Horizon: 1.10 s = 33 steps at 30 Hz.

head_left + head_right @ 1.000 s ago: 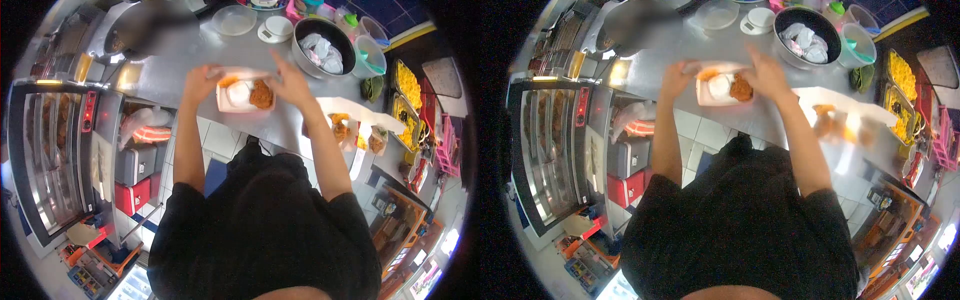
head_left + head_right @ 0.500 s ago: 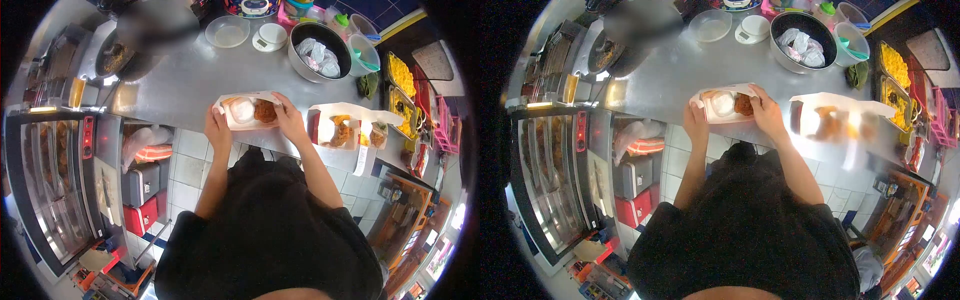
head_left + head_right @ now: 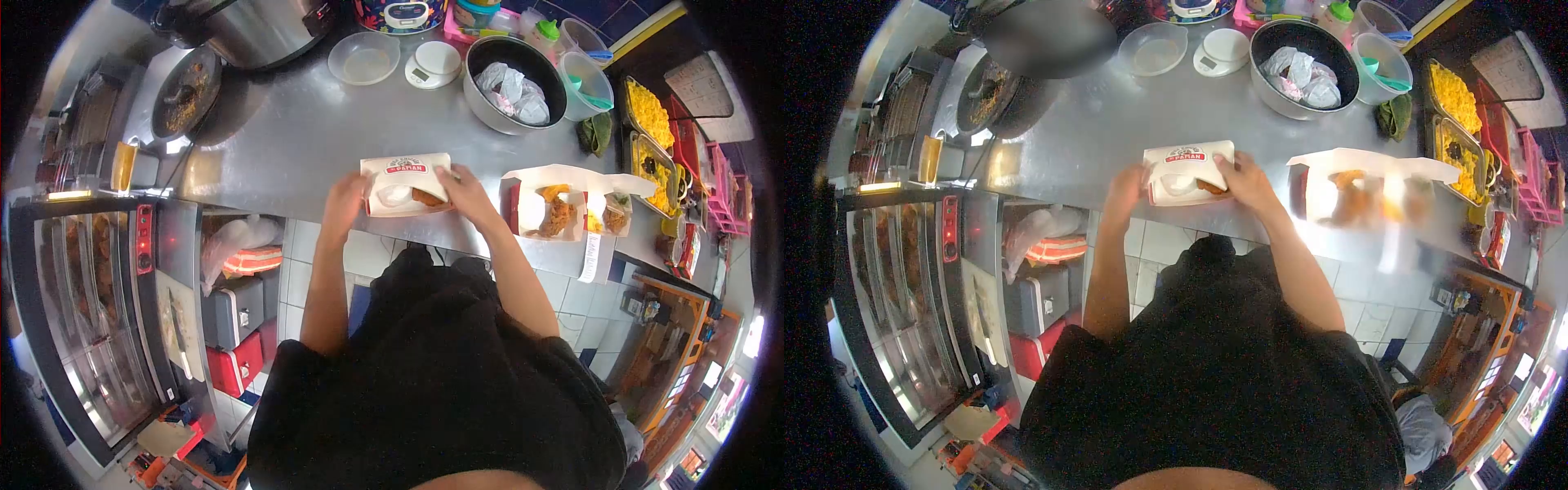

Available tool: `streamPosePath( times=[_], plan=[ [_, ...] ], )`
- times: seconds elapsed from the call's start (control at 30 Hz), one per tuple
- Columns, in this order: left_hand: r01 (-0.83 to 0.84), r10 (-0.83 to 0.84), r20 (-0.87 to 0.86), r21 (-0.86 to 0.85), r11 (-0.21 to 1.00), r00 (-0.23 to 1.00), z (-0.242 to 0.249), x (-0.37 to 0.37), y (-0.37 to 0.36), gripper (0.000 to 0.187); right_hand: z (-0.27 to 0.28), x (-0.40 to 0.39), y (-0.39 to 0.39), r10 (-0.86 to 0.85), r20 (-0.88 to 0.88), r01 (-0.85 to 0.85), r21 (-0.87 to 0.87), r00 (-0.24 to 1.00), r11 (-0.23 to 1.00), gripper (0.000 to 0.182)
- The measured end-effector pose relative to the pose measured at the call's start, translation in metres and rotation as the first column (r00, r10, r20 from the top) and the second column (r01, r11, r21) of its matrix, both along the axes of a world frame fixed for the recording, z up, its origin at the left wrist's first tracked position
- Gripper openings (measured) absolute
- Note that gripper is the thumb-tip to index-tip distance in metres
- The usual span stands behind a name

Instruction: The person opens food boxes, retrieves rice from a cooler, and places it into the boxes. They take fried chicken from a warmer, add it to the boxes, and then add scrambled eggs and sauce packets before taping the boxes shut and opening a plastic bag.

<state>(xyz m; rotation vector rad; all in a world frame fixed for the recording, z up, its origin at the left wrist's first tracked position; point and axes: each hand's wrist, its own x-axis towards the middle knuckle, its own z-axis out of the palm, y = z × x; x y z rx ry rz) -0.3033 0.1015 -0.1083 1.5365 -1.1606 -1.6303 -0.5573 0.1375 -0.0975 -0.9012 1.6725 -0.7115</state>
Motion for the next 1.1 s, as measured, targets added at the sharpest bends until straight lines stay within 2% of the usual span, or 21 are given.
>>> streamPosePath(
  times=[0.03,0.07,0.13,0.17,0.23,0.33,0.4,0.43,0.47,0.5,0.53,0.57,0.6,0.63,0.7,0.83,0.9,0.93,1.0,1.07,1.1],
  plan=[
    [0.21,-0.194,0.227,-0.045,0.977,0.954,0.006,-0.005,-0.004,0.044,0.003,0.0,-0.006,0.13,-0.238,-0.123,0.044,0.963,0.991,0.065],
    [0.213,-0.196,0.227,-0.053,0.976,0.954,-0.001,-0.013,-0.001,0.044,-0.028,-0.002,-0.007,0.112,-0.251,-0.135,-0.078,0.961,0.988,0.06],
    [0.138,0.056,0.384,-0.46,0.877,0.922,-0.018,-0.026,0.012,0.039,-0.035,-0.005,-0.011,0.125,-0.265,-0.139,-0.034,0.956,0.99,0.058],
    [0.139,0.057,0.384,-0.463,0.875,0.921,-0.021,-0.026,0.009,0.039,-0.038,-0.006,-0.011,0.143,-0.272,-0.142,0.02,0.952,0.99,0.055],
    [-0.018,0.058,0.373,-0.112,0.994,0.926,-0.018,-0.026,0.004,0.033,-0.034,-0.001,-0.011,0.085,-0.325,-0.068,0.064,0.942,0.996,0.05],
    [0.108,0.008,0.541,-0.182,0.977,0.841,-0.047,-0.012,-0.003,0.033,-0.027,0.0,-0.004,0.103,-0.522,-0.138,-0.028,0.846,0.99,0.053],
    [0.169,-0.084,0.503,-0.125,0.978,0.86,-0.026,-0.001,-0.018,0.037,0.0,-0.007,-0.019,0.373,-0.622,-0.318,0.203,0.688,0.926,0.044],
    [0.236,-0.184,0.457,-0.057,0.97,0.87,-0.014,0.003,-0.02,0.045,0.004,-0.01,-0.021,0.374,-0.621,-0.323,0.2,0.688,0.925,0.044],
    [0.232,-0.177,0.461,-0.066,0.97,0.87,-0.012,0.005,-0.027,0.045,0.007,-0.013,-0.027,0.393,-0.648,-0.518,-0.002,0.653,0.856,0.049],
    [0.442,-0.147,0.656,-0.312,0.841,0.741,-0.01,0.006,-0.034,0.057,0.012,-0.014,-0.031,0.399,-0.679,-0.675,-0.194,0.616,0.712,0.062],
    [0.653,-0.039,0.804,-0.451,0.609,0.593,-0.003,0.005,-0.035,0.071,0.024,-0.01,-0.032,0.4,-0.677,-0.675,-0.197,0.618,0.711,0.062],
    [0.655,-0.042,0.808,-0.445,0.61,0.588,0.003,0.006,-0.032,0.071,0.035,-0.003,-0.032,0.536,-0.737,-0.83,-0.061,0.412,0.555,0.075],
    [0.825,-0.226,0.877,-0.271,0.495,0.424,0.027,0.0,-0.03,0.083,0.041,0.003,-0.031,0.625,-0.76,-0.925,0.087,0.178,0.369,0.089],
    [0.938,-0.377,0.899,-0.091,0.335,0.222,0.039,-0.004,-0.029,0.095,0.04,0.005,-0.03,0.628,-0.757,-0.925,0.086,0.181,0.371,0.089],
    [0.947,-0.378,0.902,-0.092,0.307,0.21,0.039,-0.006,-0.032,0.095,0.037,0.007,-0.034,0.607,-0.79,-0.927,0.161,0.084,0.338,0.097],
    [0.95,-0.316,0.913,-0.184,0.251,0.26,0.026,-0.002,-0.042,0.091,0.01,0.001,-0.024,0.501,-0.848,-0.912,0.056,0.172,0.406,0.091],
    [0.939,-0.314,0.9,-0.226,0.259,0.303,0.019,-0.001,-0.052,0.089,-0.007,-0.006,-0.008,0.195,-0.909,-0.856,-0.251,0.369,0.452,0.07],
    [0.951,-0.301,0.922,-0.167,0.261,0.244,0.02,-0.005,-0.058,0.089,-0.006,-0.018,0.006,0.178,-0.914,-0.827,-0.23,0.365,0.512,0.07],
    [0.952,-0.317,0.933,-0.072,0.296,0.169,0.036,-0.01,-0.066,0.091,-0.002,-0.031,0.041,0.012,-0.716,-0.533,-0.508,0.698,0.676,0.049],
    [0.95,-0.35,0.923,-0.046,0.309,0.159,0.045,-0.017,-0.076,0.094,-0.003,-0.055,0.09,-0.247,-0.761,-0.343,-0.524,0.6,0.78,0.033],
    [0.948,-0.352,0.926,-0.018,0.319,0.136,0.046,-0.019,-0.08,0.095,0.001,-0.068,0.11,-0.277,-0.782,-0.252,-0.478,0.559,0.841,0.029]
  ],
)
